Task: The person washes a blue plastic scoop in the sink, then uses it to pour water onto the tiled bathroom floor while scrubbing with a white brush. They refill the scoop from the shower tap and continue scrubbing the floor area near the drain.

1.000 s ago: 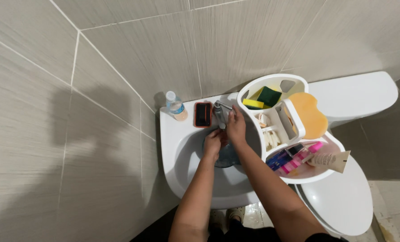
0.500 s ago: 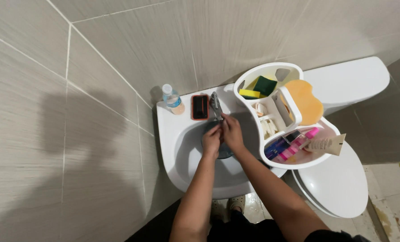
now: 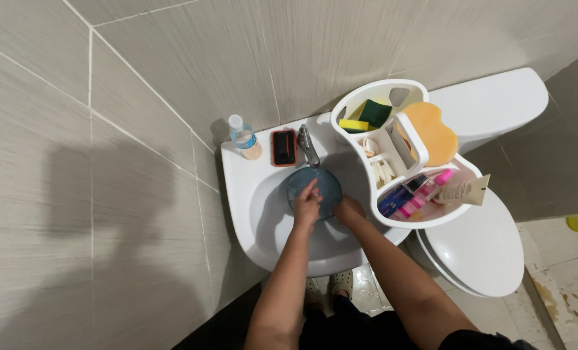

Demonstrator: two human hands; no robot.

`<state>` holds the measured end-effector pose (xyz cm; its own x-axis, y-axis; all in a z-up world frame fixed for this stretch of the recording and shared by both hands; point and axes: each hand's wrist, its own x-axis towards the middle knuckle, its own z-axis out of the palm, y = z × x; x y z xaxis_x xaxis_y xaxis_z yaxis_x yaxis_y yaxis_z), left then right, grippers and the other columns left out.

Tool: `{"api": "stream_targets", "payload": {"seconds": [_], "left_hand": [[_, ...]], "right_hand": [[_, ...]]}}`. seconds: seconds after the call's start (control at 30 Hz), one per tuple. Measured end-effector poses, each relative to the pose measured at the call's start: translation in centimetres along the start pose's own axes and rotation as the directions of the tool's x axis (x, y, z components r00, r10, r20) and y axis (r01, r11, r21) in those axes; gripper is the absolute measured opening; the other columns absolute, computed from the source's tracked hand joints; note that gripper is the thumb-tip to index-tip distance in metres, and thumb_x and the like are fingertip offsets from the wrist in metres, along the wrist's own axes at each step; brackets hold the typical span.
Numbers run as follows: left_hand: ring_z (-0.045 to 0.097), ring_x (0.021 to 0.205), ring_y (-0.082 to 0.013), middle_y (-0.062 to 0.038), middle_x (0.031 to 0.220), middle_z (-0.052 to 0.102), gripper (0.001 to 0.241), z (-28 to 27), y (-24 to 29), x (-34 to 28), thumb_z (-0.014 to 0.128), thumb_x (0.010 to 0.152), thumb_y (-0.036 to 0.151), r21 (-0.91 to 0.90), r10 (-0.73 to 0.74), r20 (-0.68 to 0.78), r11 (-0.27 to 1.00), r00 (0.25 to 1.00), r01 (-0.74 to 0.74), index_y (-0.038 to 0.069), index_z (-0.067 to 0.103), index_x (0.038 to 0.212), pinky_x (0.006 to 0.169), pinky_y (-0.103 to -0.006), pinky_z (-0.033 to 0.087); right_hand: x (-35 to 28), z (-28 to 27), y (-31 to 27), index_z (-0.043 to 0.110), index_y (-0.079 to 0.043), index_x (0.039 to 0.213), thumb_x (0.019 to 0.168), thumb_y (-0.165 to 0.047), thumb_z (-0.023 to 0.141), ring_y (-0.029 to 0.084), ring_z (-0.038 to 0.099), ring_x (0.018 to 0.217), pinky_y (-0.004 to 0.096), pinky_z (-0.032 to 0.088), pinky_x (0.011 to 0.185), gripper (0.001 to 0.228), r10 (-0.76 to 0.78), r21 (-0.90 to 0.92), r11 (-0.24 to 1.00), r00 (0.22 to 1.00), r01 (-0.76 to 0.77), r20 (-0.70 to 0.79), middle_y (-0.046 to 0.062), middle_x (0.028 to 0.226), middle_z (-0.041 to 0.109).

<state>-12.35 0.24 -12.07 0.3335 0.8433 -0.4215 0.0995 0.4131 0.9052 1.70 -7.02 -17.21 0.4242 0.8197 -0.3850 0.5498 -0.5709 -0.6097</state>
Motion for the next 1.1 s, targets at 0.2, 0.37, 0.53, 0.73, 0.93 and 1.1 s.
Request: {"api": "stream_targets", "payload": {"seconds": [0.2, 0.37, 0.53, 0.73, 0.93, 1.1], "left_hand": [[0.075, 0.099, -0.0279, -0.023, 0.119, 0.072, 0.033, -1.3, -3.3, 1.8, 0.068, 0.098, 0.013, -0.025, 0.046, -0.061, 0.999, 0.997, -0.048, 0.011, 0.071, 0.131, 0.089, -0.0398, 0.058], [0.076, 0.093, -0.0228, -0.016, 0.111, 0.075, 0.027, -1.1, -6.5, 3.1, 0.064, 0.100, 0.018, -0.009, 0.029, -0.052, 1.000, 0.998, -0.029, 0.014, 0.072, 0.126, 0.081, -0.0339, 0.058], [0.076, 0.080, -0.0173, -0.014, 0.098, 0.077, 0.025, -1.8, -5.2, 1.0, 0.064, 0.098, 0.017, -0.007, 0.048, -0.063, 0.999, 0.997, -0.049, 0.012, 0.074, 0.120, 0.063, -0.0233, 0.058], [0.071, 0.074, -0.0105, -0.008, 0.091, 0.076, 0.025, -2.7, -1.5, -1.1, 0.060, 0.099, 0.020, -0.086, 0.129, -0.150, 0.986, 0.980, -0.143, 0.008, 0.073, 0.118, 0.065, -0.0201, 0.055], [0.073, 0.070, -0.0140, -0.010, 0.088, 0.077, 0.022, -4.1, -1.3, -2.2, 0.063, 0.097, 0.017, 0.042, 0.201, -0.165, 0.980, 0.966, -0.197, 0.008, 0.075, 0.113, 0.062, -0.0243, 0.058], [0.075, 0.070, -0.0097, 0.000, 0.086, 0.079, 0.022, -5.0, -1.5, -3.9, 0.066, 0.092, 0.026, 0.213, 0.269, -0.235, 0.952, 0.934, -0.221, 0.021, 0.079, 0.109, 0.068, -0.0251, 0.059]], "right_hand": [[0.9, 2.1, 1.4, 0.070, 0.008, 0.098, 0.097, -0.029, 0.055, 0.035, 0.073, 0.054, 0.048, 0.061, 0.042, 0.039, 0.261, 0.156, 0.925, 0.878, -0.346, 0.401, 0.025, 0.073, 0.072], [1.1, 3.8, 3.3, 0.069, 0.006, 0.107, 0.093, -0.020, 0.061, 0.036, 0.070, 0.073, 0.049, 0.061, 0.057, 0.031, -0.022, -0.138, 0.987, 0.931, 0.077, 0.364, 0.024, 0.086, 0.068], [-0.3, 4.3, 3.1, 0.070, 0.001, 0.103, 0.083, -0.015, 0.073, 0.040, 0.073, 0.093, 0.051, 0.062, 0.080, 0.026, -0.295, -0.534, 0.725, 0.897, 0.434, 0.328, 0.023, 0.097, 0.071], [-6.4, 1.3, -0.4, 0.071, -0.004, 0.084, 0.105, -0.039, 0.046, 0.034, 0.075, 0.081, 0.046, 0.058, 0.074, 0.047, 0.052, -0.050, 0.998, 0.990, -0.046, 0.131, 0.014, 0.075, 0.075], [-8.1, 1.9, 1.1, 0.071, 0.001, 0.099, 0.102, -0.031, 0.048, 0.032, 0.075, 0.059, 0.043, 0.059, 0.042, 0.040, 0.080, 0.128, 0.986, 0.976, -0.107, 0.204, 0.018, 0.077, 0.074], [-9.7, 1.2, 1.5, 0.075, 0.001, 0.098, 0.100, -0.032, 0.047, 0.041, 0.076, 0.082, 0.052, 0.061, 0.061, 0.044, 0.035, -0.172, 0.985, 0.991, -0.013, 0.131, 0.024, 0.083, 0.075]]}}
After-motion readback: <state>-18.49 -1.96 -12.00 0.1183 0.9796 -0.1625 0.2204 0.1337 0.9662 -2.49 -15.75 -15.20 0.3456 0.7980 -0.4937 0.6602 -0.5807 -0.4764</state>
